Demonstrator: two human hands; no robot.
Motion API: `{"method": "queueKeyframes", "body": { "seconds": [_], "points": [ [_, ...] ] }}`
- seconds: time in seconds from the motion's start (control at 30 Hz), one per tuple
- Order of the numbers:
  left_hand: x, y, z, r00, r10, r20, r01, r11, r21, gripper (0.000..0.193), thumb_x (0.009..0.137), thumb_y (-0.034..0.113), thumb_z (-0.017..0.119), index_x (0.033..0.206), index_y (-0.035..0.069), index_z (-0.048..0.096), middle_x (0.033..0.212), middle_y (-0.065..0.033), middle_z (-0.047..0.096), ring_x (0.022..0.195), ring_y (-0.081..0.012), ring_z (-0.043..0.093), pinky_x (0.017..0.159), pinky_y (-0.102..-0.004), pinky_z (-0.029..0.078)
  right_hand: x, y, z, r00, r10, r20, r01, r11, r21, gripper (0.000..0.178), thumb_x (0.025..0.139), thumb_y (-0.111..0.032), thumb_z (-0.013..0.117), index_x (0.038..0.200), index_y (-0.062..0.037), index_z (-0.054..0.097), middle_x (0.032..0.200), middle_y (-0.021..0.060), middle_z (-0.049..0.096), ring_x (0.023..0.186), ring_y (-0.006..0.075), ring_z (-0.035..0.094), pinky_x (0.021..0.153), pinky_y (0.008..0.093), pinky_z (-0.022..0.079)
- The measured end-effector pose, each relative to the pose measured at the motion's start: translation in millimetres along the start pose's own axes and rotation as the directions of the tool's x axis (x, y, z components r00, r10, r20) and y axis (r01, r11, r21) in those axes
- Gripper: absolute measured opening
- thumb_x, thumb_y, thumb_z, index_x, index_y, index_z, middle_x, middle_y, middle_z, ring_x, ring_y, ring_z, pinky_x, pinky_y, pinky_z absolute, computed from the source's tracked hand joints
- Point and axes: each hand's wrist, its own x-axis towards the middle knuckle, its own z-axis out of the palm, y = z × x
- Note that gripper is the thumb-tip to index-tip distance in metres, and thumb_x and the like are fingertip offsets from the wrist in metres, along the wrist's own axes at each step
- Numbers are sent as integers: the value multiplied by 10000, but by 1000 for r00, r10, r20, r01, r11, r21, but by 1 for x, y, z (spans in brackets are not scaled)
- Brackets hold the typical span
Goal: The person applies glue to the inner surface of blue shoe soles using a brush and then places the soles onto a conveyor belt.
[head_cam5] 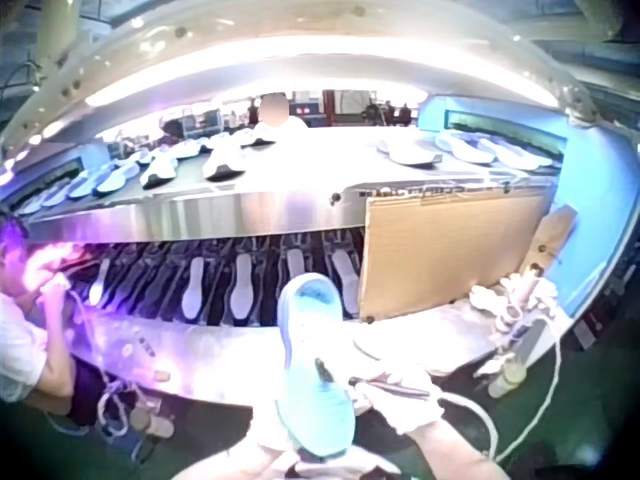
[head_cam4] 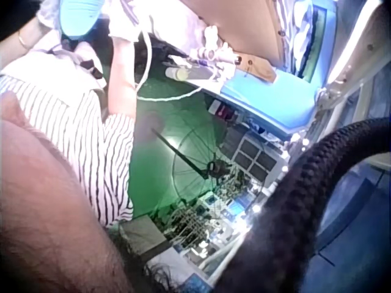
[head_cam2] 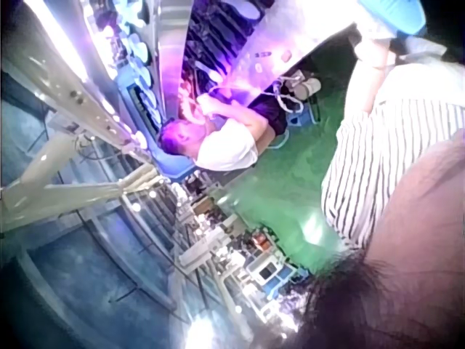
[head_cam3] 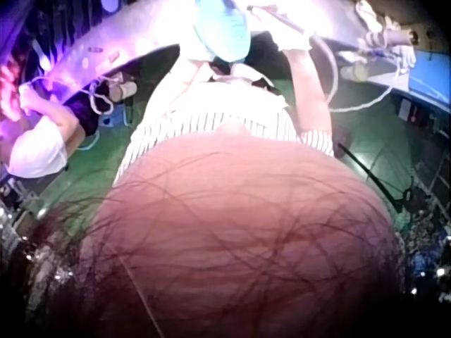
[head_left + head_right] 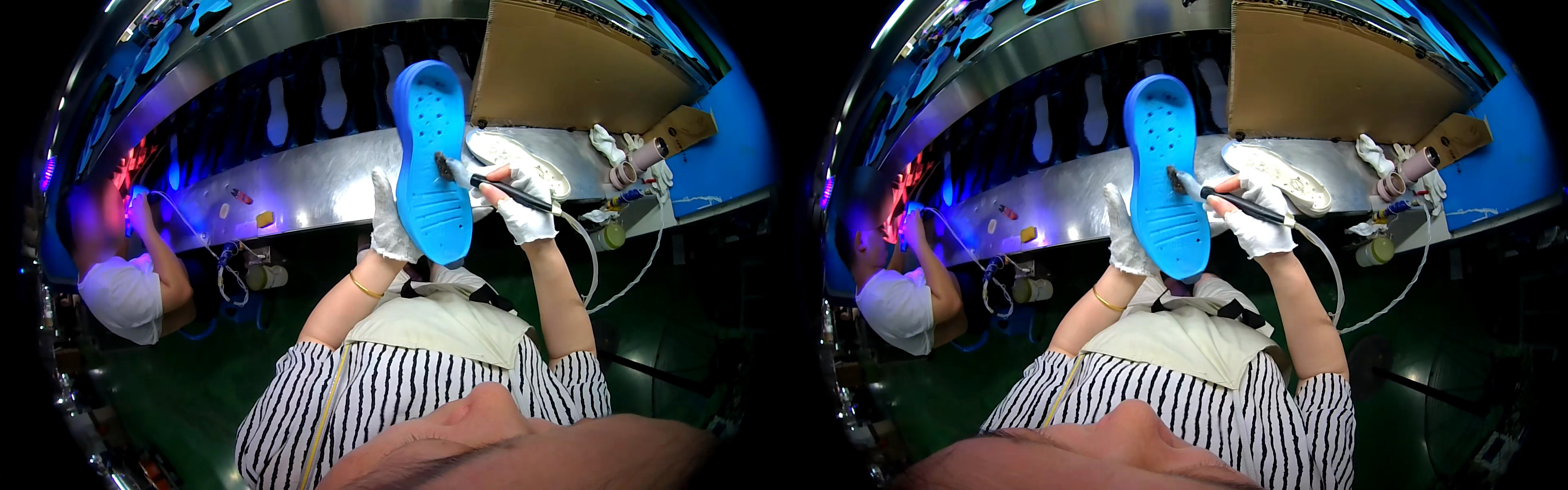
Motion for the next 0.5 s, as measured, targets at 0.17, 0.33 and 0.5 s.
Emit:
{"method": "queueKeyframes", "body": {
  "seconds": [0.17, 0.33, 0.5],
  "points": [
    [3, 7, -14, 983, 78, -167, -37, 971, 234, 916, 752, 737, 445, 1349, 53, 331, 1286, -160, 438, 1159, -300, 461, 985, -455, 401, -12, 4, 22, 957, -210, 202, 212, 977, 10, 166, 739, 24, 676, 847, -7, 553, 847, 83, 604, 760, 126, 572, 691, 261, 465],
    [9, 19, -15, 982, 170, -83, -150, 968, 201, 911, 785, 707, 434, 1374, 28, 284, 1362, -168, 382, 1201, -313, 436, 1003, -453, 375, -20, 7, 21, 980, 103, 168, -114, 992, 60, 90, 790, 11, 623, 868, -6, 581, 803, 88, 639, 686, 103, 592, 628, 227, 480],
    [25, 20, -8, 978, 210, -5, -205, 958, 199, 939, 764, 747, 394, 1401, 70, 264, 1399, -181, 332, 1229, -322, 403, 1042, -485, 323, -27, 10, 41, 979, -141, 149, 155, 984, -84, 139, 765, 64, 634, 868, -8, 577, 816, 96, 618, 693, 112, 594, 656, 228, 474]
  ]
}}
